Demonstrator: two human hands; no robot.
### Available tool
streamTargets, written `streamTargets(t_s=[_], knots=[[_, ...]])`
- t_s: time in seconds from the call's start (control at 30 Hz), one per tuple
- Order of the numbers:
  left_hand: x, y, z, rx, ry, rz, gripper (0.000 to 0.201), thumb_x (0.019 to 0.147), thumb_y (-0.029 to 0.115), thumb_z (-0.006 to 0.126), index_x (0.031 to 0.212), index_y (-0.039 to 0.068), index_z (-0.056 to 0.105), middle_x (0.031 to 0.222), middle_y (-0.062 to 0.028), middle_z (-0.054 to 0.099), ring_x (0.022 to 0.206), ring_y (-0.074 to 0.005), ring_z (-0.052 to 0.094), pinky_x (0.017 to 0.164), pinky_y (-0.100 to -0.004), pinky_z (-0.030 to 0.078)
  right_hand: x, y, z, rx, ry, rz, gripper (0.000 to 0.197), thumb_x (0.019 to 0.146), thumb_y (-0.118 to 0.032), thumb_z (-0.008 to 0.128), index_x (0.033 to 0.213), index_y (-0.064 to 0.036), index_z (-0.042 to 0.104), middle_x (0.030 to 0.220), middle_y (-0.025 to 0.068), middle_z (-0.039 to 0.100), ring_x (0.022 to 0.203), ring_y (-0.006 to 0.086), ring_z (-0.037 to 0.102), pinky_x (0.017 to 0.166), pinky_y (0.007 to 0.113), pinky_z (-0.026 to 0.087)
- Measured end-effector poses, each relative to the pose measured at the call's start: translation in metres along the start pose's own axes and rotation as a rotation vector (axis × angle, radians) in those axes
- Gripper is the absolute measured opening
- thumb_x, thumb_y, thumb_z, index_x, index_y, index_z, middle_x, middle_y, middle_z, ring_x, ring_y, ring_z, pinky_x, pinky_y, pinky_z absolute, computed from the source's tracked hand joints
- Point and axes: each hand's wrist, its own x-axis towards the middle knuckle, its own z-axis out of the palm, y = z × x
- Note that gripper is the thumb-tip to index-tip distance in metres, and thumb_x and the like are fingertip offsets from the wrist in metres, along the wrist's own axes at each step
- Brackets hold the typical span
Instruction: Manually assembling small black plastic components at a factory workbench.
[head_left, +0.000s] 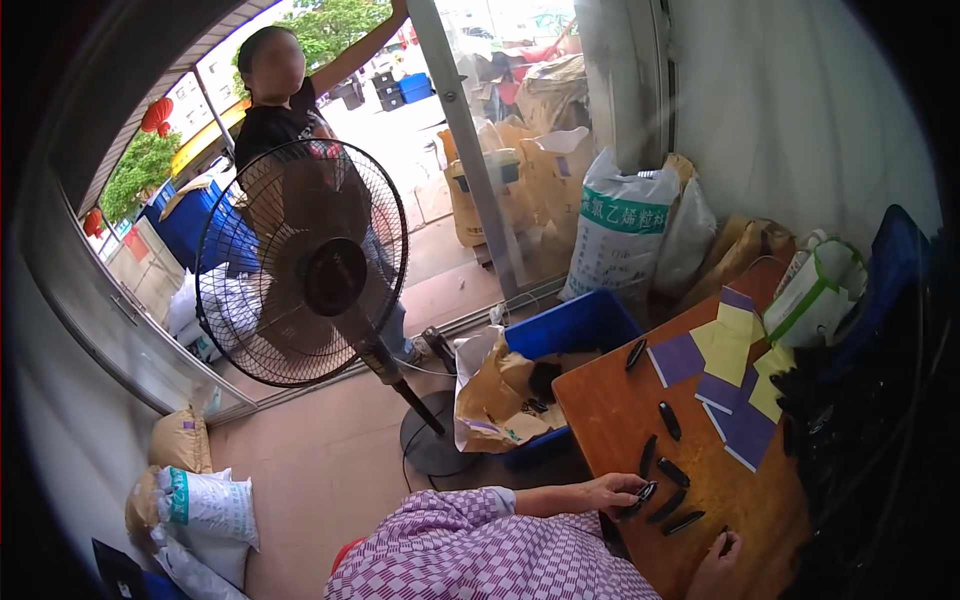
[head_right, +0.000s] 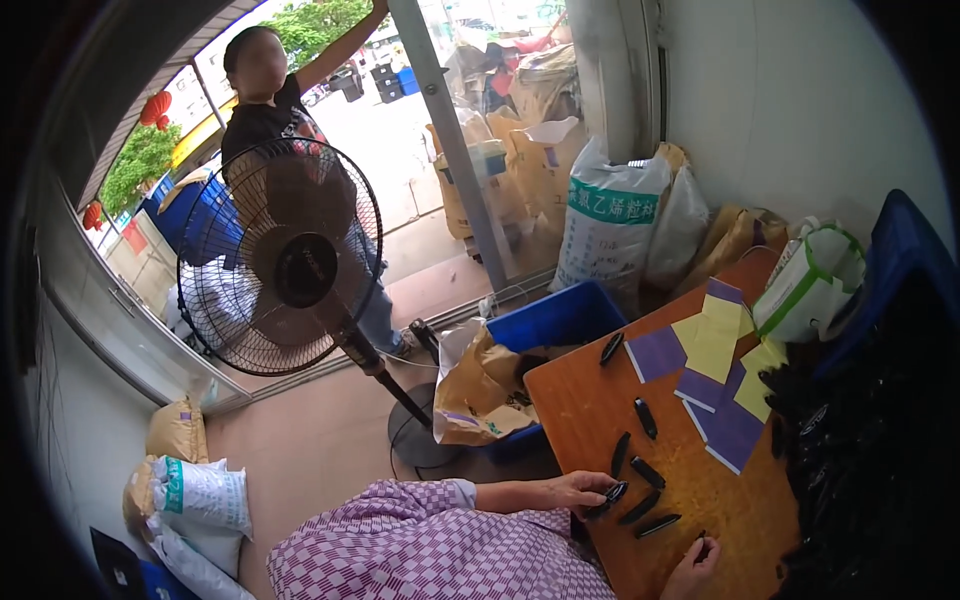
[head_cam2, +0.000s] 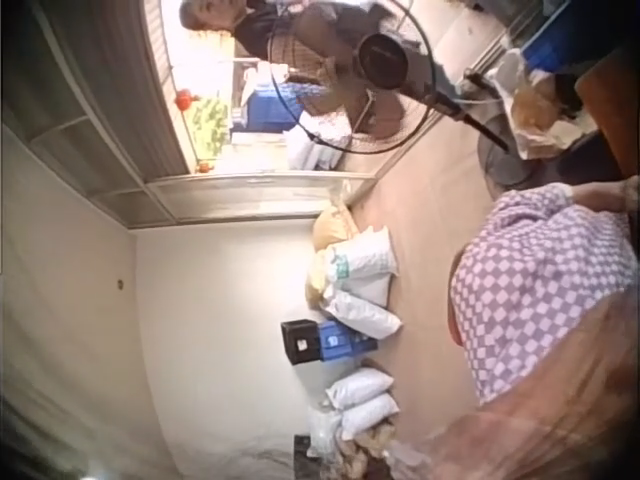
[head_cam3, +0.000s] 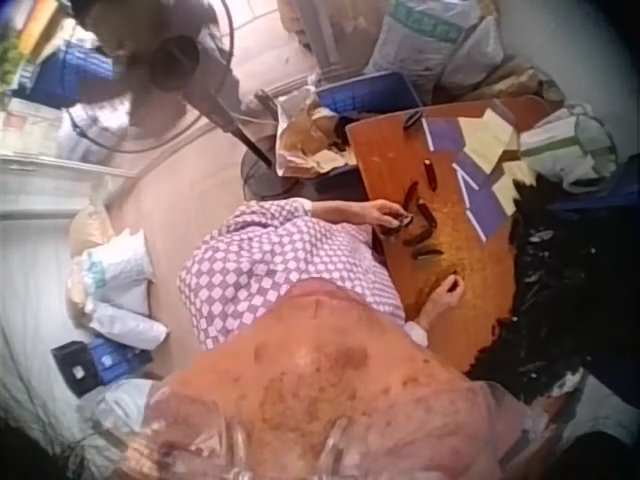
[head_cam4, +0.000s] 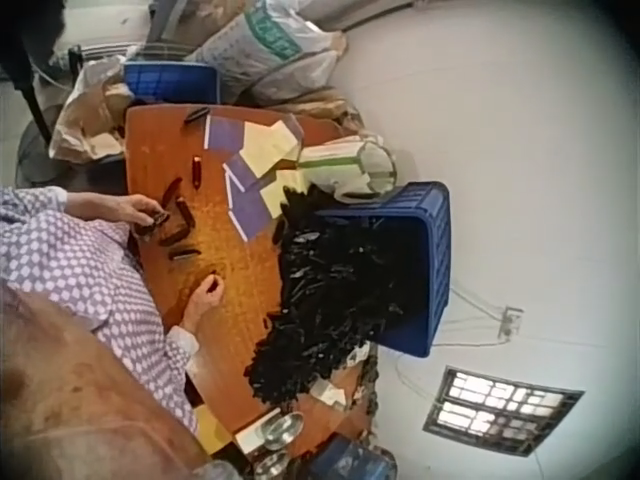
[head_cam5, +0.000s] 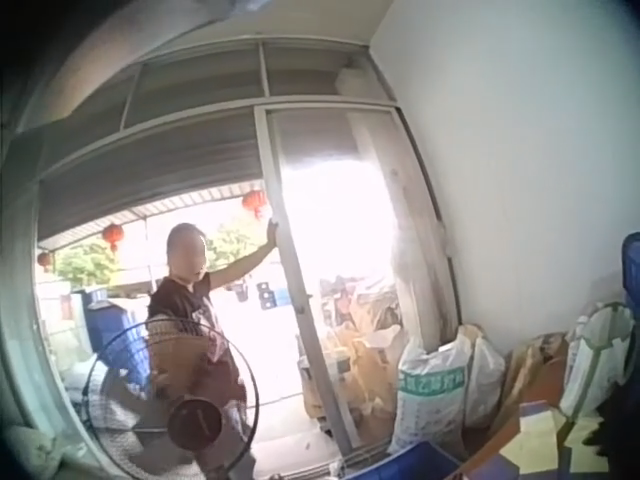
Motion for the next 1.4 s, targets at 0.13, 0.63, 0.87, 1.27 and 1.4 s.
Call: streamTargets(t_s=[0.13,0.63,0.87,1.27,1.4], knots=[[0.000,0.005,0.002,0.015,-0.002,-0.014,0.042,0.093,0.022,0.051,0.131,0.008,0.038,0.096,-0.0014,0.059,0.082,-0.0089,0.057,0.064,-0.0229,0.051,0.001,-0.001,-0.002,-0.021,0.001,0.022,0.027,0.088,-0.023,0.057,0.098,0.0024,0.061,0.093,0.0191,0.063,0.085,0.0315,0.059,0.075,0.035,0.048],[-0.005,0.007,0.001,0.024,-0.078,0.051,0.043,0.094,0.025,0.049,0.131,0.008,0.037,0.108,-0.0021,0.052,0.092,-0.0105,0.055,0.071,-0.0262,0.051,-0.002,0.006,0.003,-0.004,0.009,-0.009,0.028,0.089,-0.022,0.056,0.099,0.0038,0.060,0.093,0.0206,0.062,0.086,0.0323,0.059,0.078,0.035,0.047],[-0.003,0.003,0.000,0.022,-0.083,0.066,0.043,0.094,0.026,0.050,0.131,0.008,0.037,0.106,-0.0017,0.052,0.092,-0.0101,0.055,0.070,-0.0257,0.051,-0.001,0.009,0.002,0.013,-0.016,-0.005,0.027,0.088,-0.020,0.056,0.100,0.0041,0.060,0.094,0.0205,0.062,0.086,0.0320,0.059,0.078,0.035,0.047],[-0.004,0.006,-0.008,0.016,-0.085,0.077,0.044,0.094,0.026,0.050,0.131,0.008,0.037,0.107,-0.0022,0.051,0.093,-0.0102,0.053,0.070,-0.0263,0.052,0.003,0.005,0.009,-0.005,-0.006,-0.050,0.026,0.087,-0.020,0.058,0.099,0.0036,0.060,0.095,0.0200,0.062,0.088,0.0319,0.058,0.079,0.036,0.046],[-0.003,0.008,-0.005,0.004,-0.105,0.071,0.044,0.094,0.026,0.050,0.131,0.008,0.037,0.108,-0.0020,0.051,0.092,-0.0100,0.053,0.070,-0.0260,0.052,0.001,0.000,0.005,0.005,0.017,-0.038,0.026,0.087,-0.020,0.058,0.095,0.0043,0.060,0.092,0.0206,0.061,0.086,0.0326,0.057,0.078,0.036,0.046]])
